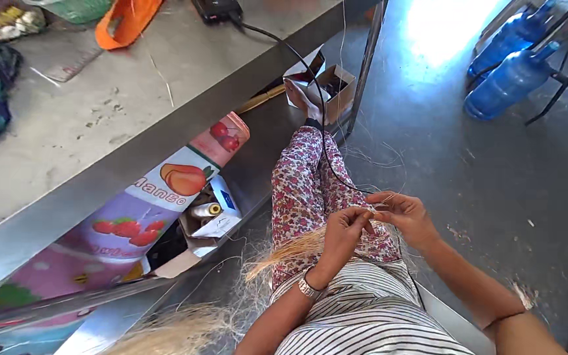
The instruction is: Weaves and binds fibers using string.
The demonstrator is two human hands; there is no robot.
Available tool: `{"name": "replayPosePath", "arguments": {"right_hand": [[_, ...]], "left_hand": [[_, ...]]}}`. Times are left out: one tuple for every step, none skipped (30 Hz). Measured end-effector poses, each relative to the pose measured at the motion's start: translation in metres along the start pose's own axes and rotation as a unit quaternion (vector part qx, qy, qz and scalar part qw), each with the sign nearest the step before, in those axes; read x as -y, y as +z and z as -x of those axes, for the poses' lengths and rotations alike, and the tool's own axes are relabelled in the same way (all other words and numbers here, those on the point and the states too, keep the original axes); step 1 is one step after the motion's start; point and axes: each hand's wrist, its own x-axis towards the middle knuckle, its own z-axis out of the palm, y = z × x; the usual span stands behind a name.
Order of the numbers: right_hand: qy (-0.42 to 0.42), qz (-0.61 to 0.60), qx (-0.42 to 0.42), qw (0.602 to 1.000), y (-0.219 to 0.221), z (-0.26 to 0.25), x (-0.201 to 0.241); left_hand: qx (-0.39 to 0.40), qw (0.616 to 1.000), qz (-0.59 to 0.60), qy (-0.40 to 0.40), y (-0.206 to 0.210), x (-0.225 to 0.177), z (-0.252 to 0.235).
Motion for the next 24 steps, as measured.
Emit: {"name": "replayPosePath", "arguments": {"right_hand": [[0.016, -0.005, 0.001, 1.000, -0.001, 0.000, 0.002], [0.023, -0.010, -0.001, 1.000, -0.002, -0.001, 0.003], [0.023, -0.015, -0.007, 1.000, -0.003, -0.001, 0.004], [0.019, -0.018, -0.014, 1.000, -0.003, 0.000, 0.003], [0.014, -0.021, -0.021, 0.999, -0.004, 0.000, 0.003], [0.009, -0.021, -0.026, 0.999, -0.004, 0.000, 0.002], [0.005, -0.019, -0.030, 0.999, -0.005, -0.001, 0.002], [0.003, -0.017, -0.032, 0.999, -0.005, -0.001, 0.002], [0.002, -0.014, -0.033, 0.999, -0.005, -0.001, 0.002], [0.001, -0.010, -0.031, 0.999, -0.006, -0.001, 0.001], [-0.001, -0.007, -0.029, 1.000, -0.007, -0.001, 0.001], [-0.002, -0.006, -0.028, 1.000, -0.008, -0.001, 0.000], [-0.003, -0.008, -0.029, 1.000, -0.008, -0.002, -0.001], [-0.003, -0.013, -0.031, 0.999, -0.009, -0.002, -0.001], [-0.003, -0.017, -0.033, 0.999, -0.009, -0.002, -0.002], [-0.005, -0.018, -0.036, 0.999, -0.010, -0.002, -0.003], [-0.009, -0.018, -0.040, 0.999, -0.010, -0.002, -0.005], [-0.013, -0.018, -0.046, 0.999, -0.010, -0.002, -0.006], [-0.019, -0.017, -0.052, 0.998, -0.011, -0.003, -0.007], [-0.023, -0.015, -0.056, 0.998, -0.011, -0.003, -0.008], [-0.024, -0.012, -0.060, 0.998, -0.011, -0.003, -0.008], [-0.023, -0.009, -0.064, 0.998, -0.011, -0.004, -0.008], [-0.021, -0.006, -0.067, 0.997, -0.011, -0.004, -0.008], [-0.020, -0.001, -0.069, 0.997, -0.011, -0.004, -0.009]], "left_hand": [[-0.003, 1.000, 0.014, -0.004, -0.001, 0.001, -0.001], [-0.005, 1.000, 0.023, -0.004, -0.002, 0.002, -0.002], [-0.007, 1.000, 0.025, -0.004, -0.002, 0.003, -0.002], [-0.009, 1.000, 0.024, -0.003, -0.002, 0.003, -0.003], [-0.012, 1.000, 0.020, -0.001, -0.002, 0.004, -0.003], [-0.015, 1.000, 0.014, 0.003, -0.002, 0.004, -0.003], [-0.019, 1.000, 0.006, 0.009, -0.001, 0.004, -0.002], [-0.025, 0.999, -0.006, 0.018, 0.000, 0.005, -0.002], [-0.031, 0.999, -0.021, 0.033, 0.001, 0.006, -0.002], [-0.037, 0.997, -0.038, 0.051, 0.001, 0.008, -0.002], [-0.041, 0.995, -0.055, 0.071, 0.001, 0.010, -0.002], [-0.046, 0.993, -0.071, 0.087, 0.002, 0.013, -0.001], [-0.050, 0.990, -0.087, 0.101, 0.001, 0.015, -0.001], [-0.053, 0.987, -0.098, 0.113, 0.001, 0.017, -0.001], [-0.056, 0.985, -0.105, 0.123, 0.001, 0.019, -0.001], [-0.058, 0.983, -0.111, 0.133, 0.002, 0.021, -0.002], [-0.059, 0.982, -0.114, 0.141, 0.002, 0.022, -0.002], [-0.060, 0.981, -0.116, 0.146, 0.002, 0.022, -0.002], [-0.060, 0.980, -0.115, 0.149, 0.003, 0.023, -0.002], [-0.059, 0.980, -0.113, 0.152, 0.003, 0.023, -0.002], [-0.059, 0.980, -0.111, 0.152, 0.003, 0.023, -0.002], [-0.060, 0.981, -0.109, 0.150, 0.003, 0.023, -0.002], [-0.061, 0.982, -0.104, 0.146, 0.003, 0.023, -0.002], [-0.063, 0.984, -0.096, 0.138, 0.004, 0.022, -0.002]]}}
